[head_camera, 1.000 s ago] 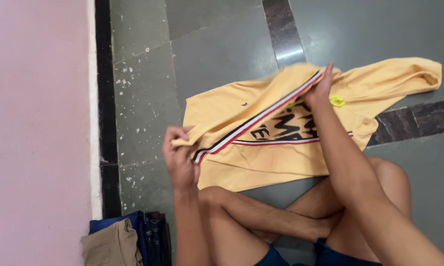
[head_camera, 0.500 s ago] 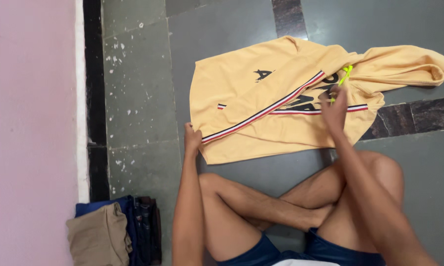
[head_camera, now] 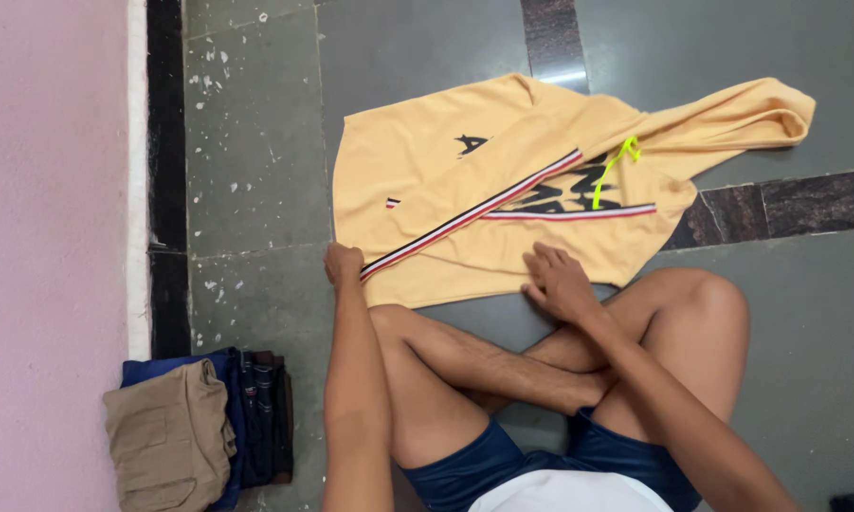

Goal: The person sits on the floor and folds several garments one by one, including a black t-shirt, a blue t-shirt, a yellow hoodie, and a pair of khaki shorts. Each item is smoothed, folded into a compact rectangle, and placed into a growing stack.

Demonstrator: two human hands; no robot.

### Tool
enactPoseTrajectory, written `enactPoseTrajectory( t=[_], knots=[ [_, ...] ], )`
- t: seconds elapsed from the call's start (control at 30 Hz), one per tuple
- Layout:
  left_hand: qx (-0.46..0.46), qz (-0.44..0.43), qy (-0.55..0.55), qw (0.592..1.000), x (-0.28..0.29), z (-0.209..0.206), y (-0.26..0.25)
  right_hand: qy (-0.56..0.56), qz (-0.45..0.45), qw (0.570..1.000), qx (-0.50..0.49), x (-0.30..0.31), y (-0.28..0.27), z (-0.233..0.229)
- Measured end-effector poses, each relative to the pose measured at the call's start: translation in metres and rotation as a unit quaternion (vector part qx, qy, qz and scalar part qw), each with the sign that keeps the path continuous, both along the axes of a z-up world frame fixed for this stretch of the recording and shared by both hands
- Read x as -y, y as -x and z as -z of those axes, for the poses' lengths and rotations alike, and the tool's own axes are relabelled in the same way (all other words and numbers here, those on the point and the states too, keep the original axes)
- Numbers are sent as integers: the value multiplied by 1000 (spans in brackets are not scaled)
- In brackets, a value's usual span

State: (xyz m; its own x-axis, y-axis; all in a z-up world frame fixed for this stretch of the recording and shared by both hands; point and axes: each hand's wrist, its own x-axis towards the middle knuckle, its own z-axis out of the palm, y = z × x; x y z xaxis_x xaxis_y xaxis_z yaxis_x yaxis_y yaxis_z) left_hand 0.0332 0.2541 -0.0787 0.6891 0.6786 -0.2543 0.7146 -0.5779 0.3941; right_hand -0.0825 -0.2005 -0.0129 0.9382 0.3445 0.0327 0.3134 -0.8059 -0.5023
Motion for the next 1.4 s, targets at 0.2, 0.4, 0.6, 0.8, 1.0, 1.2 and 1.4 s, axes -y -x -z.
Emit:
enactPoseTrajectory(
  t=[0.2,0.4,0.6,0.8,1.0,1.2,1.4],
  knots=[
    [84,-5,137,987,4,-28,12,-626,311,689,-192,26,-81,47],
    [203,94,217,950,12,-75,9,-630,425,568,-314,74,-209,90],
    [331,82,578,741,29,-93,4,-852,268,405,-197,155,-272,56],
    [49,137,402,904,37,-40,-26,-508,378,773,-37,133,-180,41],
    [156,168,457,859,26,-43,-19,-91,197,976,5,77,-59,37],
    [344,5,571,745,101,-135,-47,-2,193,981,17,60,-53,27],
    [380,147,404,819,91,-128,-38,-28,173,984,15,68,-47,29]
  ],
)
